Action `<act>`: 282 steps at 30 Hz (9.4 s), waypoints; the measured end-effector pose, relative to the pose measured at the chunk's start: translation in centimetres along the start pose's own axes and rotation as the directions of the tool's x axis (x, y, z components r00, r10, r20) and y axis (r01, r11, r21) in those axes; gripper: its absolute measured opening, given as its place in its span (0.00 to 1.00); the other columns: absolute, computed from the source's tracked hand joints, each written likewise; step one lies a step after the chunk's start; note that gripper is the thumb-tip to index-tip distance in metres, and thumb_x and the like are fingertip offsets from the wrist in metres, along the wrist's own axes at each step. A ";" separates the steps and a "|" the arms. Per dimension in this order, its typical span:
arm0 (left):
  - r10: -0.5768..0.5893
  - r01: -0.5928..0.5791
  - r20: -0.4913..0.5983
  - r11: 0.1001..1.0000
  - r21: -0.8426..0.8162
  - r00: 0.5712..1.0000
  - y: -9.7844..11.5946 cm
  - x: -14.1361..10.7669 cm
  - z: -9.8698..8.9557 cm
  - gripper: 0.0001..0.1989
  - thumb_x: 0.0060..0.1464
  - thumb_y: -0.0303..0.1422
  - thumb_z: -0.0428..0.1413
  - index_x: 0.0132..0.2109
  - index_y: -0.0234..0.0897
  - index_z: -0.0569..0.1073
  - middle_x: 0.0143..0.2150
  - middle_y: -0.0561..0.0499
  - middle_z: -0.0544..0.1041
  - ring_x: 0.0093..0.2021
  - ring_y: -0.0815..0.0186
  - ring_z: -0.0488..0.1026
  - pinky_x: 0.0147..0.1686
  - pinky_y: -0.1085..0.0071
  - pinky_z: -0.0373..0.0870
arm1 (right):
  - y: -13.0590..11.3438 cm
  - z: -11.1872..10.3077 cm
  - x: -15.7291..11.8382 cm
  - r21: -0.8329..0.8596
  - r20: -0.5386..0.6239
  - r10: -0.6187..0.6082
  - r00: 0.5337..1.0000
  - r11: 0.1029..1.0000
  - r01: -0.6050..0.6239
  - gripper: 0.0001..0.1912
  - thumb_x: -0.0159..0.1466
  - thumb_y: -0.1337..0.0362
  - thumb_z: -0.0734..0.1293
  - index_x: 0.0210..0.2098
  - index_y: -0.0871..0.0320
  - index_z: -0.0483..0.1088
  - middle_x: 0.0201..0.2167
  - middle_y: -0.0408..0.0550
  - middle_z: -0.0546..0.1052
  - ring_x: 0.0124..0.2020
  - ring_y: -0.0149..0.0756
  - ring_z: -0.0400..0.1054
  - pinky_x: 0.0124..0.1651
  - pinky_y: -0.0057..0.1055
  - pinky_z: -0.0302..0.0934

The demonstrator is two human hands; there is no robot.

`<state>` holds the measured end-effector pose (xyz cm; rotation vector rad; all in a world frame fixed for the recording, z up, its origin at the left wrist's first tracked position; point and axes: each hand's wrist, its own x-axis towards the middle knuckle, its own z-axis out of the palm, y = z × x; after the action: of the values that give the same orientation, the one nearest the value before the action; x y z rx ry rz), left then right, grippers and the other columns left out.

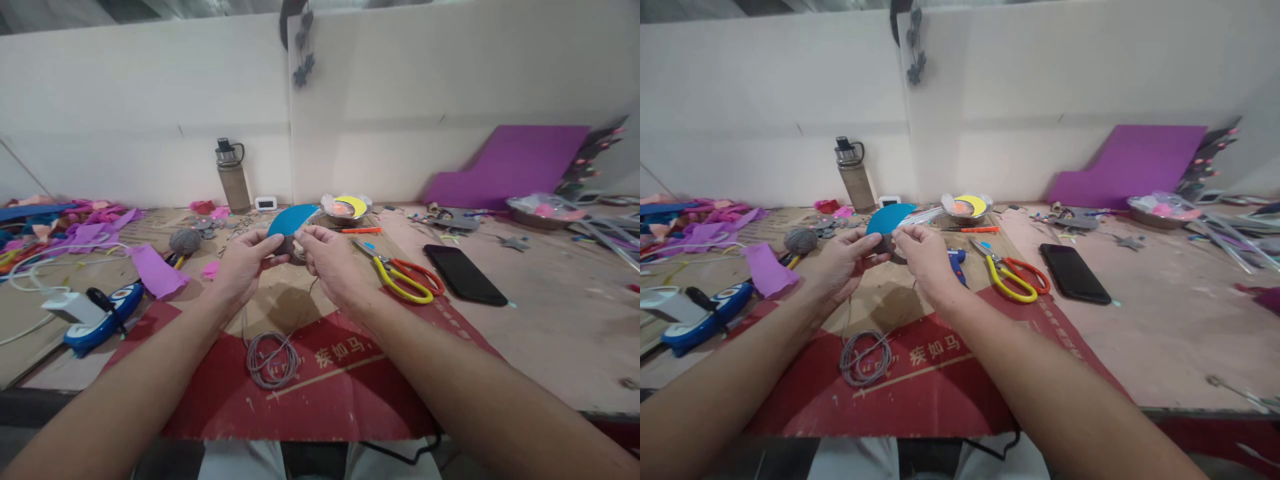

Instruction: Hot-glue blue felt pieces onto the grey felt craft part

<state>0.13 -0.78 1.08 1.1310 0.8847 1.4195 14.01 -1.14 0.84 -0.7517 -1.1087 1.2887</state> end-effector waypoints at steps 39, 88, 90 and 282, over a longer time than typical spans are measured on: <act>0.036 -0.042 0.139 0.998 0.041 0.990 -1.3 0.5 -0.1 0.12 0.43 0.38 0.65 0.31 0.33 0.77 0.29 0.47 0.78 0.31 0.66 0.74 0.32 0.71 0.70 | 1.6 -1.0 0.2 -0.661 0.189 -0.483 0.855 0.581 0.474 0.05 0.62 0.66 0.64 0.32 0.57 0.73 0.31 0.46 0.76 0.33 0.33 0.68 0.38 0.31 0.60; 0.141 -0.159 0.196 0.984 0.078 0.970 -1.6 -0.3 0.4 0.16 0.53 0.44 0.60 0.41 0.36 0.80 0.39 0.44 0.81 0.39 0.60 0.78 0.42 0.64 0.73 | 0.0 -1.9 0.9 -0.647 0.140 -0.500 0.855 0.607 0.461 0.05 0.62 0.63 0.65 0.30 0.56 0.66 0.27 0.42 0.67 0.30 0.32 0.59 0.35 0.31 0.55; 0.138 -0.152 0.142 0.984 0.096 0.980 -1.5 -0.5 0.4 0.16 0.50 0.43 0.63 0.40 0.36 0.80 0.38 0.45 0.81 0.39 0.59 0.78 0.41 0.65 0.73 | 0.0 -1.8 0.9 -0.635 0.140 -0.485 0.863 0.625 0.454 0.05 0.62 0.63 0.65 0.30 0.56 0.65 0.26 0.42 0.66 0.30 0.32 0.58 0.35 0.31 0.54; 0.043 -0.082 -0.308 0.990 -0.116 0.951 0.2 6.1 -4.4 0.04 0.56 0.24 0.57 0.32 0.31 0.72 0.31 0.48 0.80 0.32 0.67 0.79 0.34 0.72 0.78 | -2.6 -2.8 -2.7 -0.511 0.415 0.187 0.891 0.858 0.058 0.11 0.65 0.63 0.61 0.36 0.60 0.73 0.20 0.37 0.61 0.23 0.25 0.54 0.26 0.24 0.48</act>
<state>-4.07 5.49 1.06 0.8630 0.9634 1.7090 17.78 -3.83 1.69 -0.9078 -1.8737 1.2700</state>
